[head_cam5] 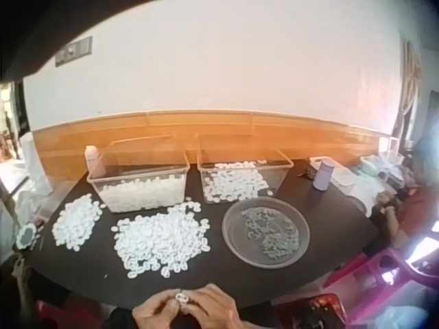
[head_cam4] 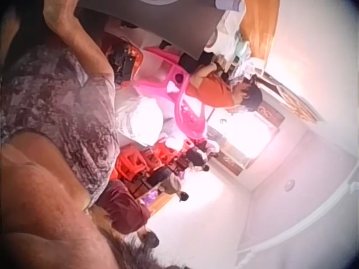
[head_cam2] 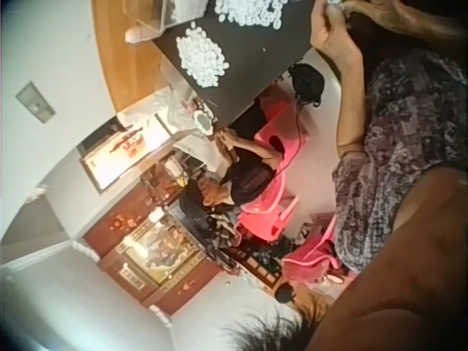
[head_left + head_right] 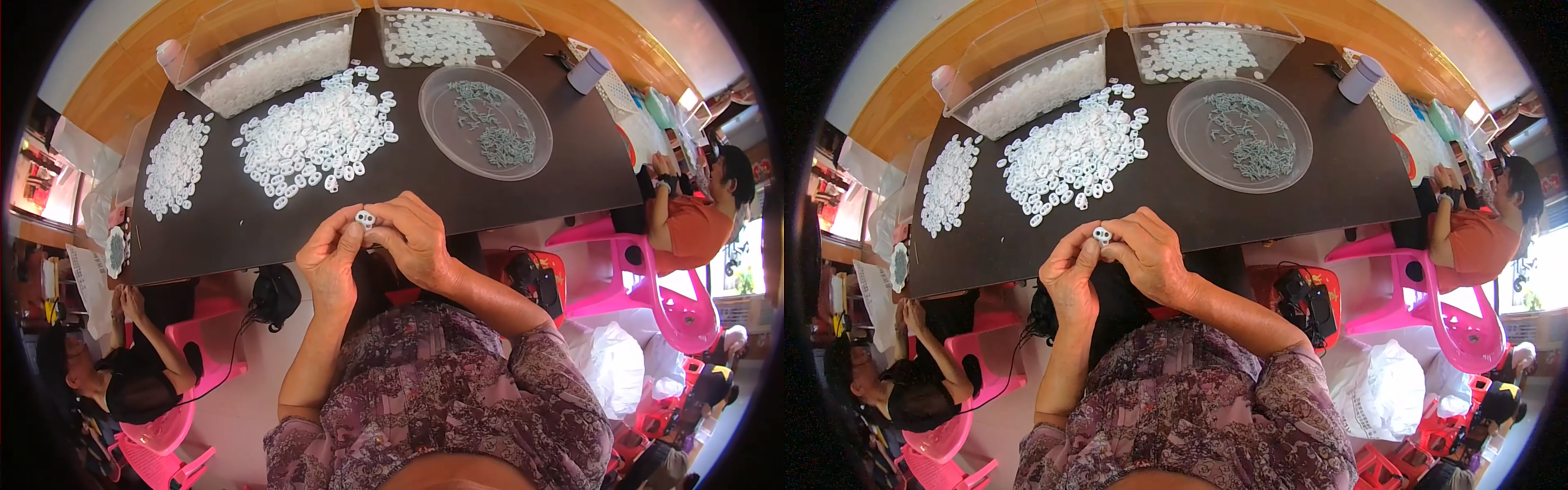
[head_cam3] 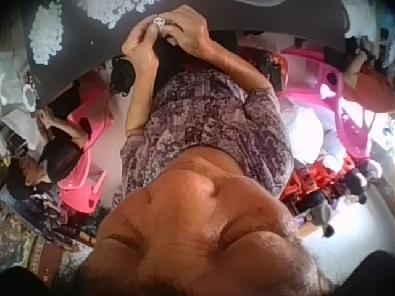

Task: Manually assembling small plastic components by inserting gray pins into white circular plastic pieces.

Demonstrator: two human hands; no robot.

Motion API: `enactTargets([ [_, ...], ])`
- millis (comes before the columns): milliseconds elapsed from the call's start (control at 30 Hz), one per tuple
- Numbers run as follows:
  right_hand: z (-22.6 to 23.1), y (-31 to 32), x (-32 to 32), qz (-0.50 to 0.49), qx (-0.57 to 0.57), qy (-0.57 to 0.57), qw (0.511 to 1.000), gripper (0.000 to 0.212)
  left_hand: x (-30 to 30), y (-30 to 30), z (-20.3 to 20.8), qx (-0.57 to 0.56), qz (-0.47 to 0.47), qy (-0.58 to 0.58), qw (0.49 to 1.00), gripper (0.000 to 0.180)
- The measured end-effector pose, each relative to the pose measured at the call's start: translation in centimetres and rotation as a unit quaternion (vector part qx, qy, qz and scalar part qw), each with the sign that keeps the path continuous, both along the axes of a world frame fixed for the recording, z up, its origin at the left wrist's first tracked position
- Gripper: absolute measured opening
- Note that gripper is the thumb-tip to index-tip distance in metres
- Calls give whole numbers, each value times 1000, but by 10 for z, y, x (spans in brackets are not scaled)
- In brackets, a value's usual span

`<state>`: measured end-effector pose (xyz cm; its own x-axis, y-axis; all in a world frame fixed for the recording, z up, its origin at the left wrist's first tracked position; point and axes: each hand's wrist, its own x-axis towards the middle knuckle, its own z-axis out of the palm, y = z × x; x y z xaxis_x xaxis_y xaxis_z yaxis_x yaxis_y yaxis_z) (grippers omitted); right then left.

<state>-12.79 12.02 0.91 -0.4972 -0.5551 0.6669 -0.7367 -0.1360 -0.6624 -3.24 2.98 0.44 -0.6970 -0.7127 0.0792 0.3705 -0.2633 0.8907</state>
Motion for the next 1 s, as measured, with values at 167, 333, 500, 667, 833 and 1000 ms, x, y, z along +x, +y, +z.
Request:
enactTargets([
  [167,-1,1,-2,5,-11,12,1000,28,-1,1,2,-38,-16,16,999,23],
  [333,1,0,-1,1,-12,5,1000,29,-3,4,-1,-113,19,-13,993,25],
  [500,0,-3,4,-16,-41,6,999,32,-4,14,-7,-121,74,-20,990,28],
  [667,-2,-4,6,-25,-58,25,998,32,-7,20,-7,-96,101,32,990,23],
  [833,-4,-5,7,-24,-65,41,997,33,-5,18,-11,-103,107,30,988,22],
  [1000,4,-4,13,0,-48,3,999,33,-3,19,-5,-110,111,25,987,20],
])
